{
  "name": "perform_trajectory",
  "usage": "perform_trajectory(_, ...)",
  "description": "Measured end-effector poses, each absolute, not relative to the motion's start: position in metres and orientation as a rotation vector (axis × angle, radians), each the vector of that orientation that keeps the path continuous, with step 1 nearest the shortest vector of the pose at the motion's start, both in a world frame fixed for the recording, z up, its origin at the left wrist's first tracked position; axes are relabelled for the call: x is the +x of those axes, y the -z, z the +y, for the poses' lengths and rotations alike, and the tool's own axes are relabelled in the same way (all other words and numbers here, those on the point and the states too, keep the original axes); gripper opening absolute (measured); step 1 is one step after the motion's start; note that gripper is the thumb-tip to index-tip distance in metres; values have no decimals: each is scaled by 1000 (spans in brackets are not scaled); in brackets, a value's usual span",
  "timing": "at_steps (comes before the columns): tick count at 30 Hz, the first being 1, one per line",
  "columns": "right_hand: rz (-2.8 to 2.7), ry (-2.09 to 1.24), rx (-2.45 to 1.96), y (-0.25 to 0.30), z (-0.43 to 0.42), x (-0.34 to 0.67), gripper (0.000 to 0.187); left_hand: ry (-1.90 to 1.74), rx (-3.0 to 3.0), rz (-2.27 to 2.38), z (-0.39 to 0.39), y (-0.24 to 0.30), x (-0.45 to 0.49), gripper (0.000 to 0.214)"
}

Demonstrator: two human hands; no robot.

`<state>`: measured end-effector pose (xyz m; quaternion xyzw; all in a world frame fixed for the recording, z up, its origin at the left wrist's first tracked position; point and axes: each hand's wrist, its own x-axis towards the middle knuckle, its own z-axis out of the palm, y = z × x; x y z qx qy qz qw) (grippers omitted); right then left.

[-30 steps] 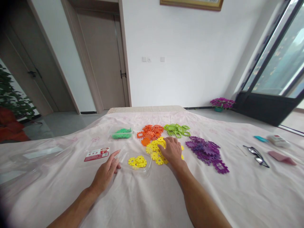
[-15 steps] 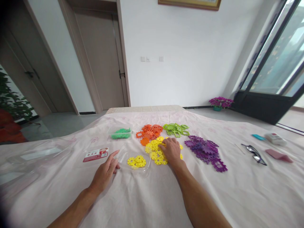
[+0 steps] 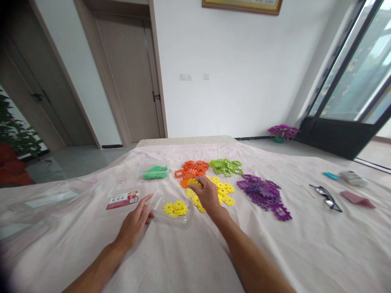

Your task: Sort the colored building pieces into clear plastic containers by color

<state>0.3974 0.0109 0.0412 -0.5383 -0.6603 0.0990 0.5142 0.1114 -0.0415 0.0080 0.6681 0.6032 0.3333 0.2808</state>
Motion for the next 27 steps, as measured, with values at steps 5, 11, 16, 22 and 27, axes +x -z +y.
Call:
perform_trajectory(5, -1739, -338, -1227, -47, 2, 384, 27, -898, 1800, 1621, -42, -9, 112, 57)
perform_trajectory(11, -1861, 82, -1761, -32, 10, 412, 26, -905, 1786, 1616, -41, -9, 112, 56)
perform_trajectory(16, -1998, 260, -2014, -26, 10, 412, 37, -917, 1782, 1602, -42, -8, 112, 55)
perform_trajectory(22, -1996, 202, -1957, -25, 10, 408, 27, -905, 1783, 1607, -42, -10, 112, 57)
perform_trajectory(27, -1871, 125, -1902, -18, 12, 412, 21, -900, 1783, 1614, -44, -12, 113, 56)
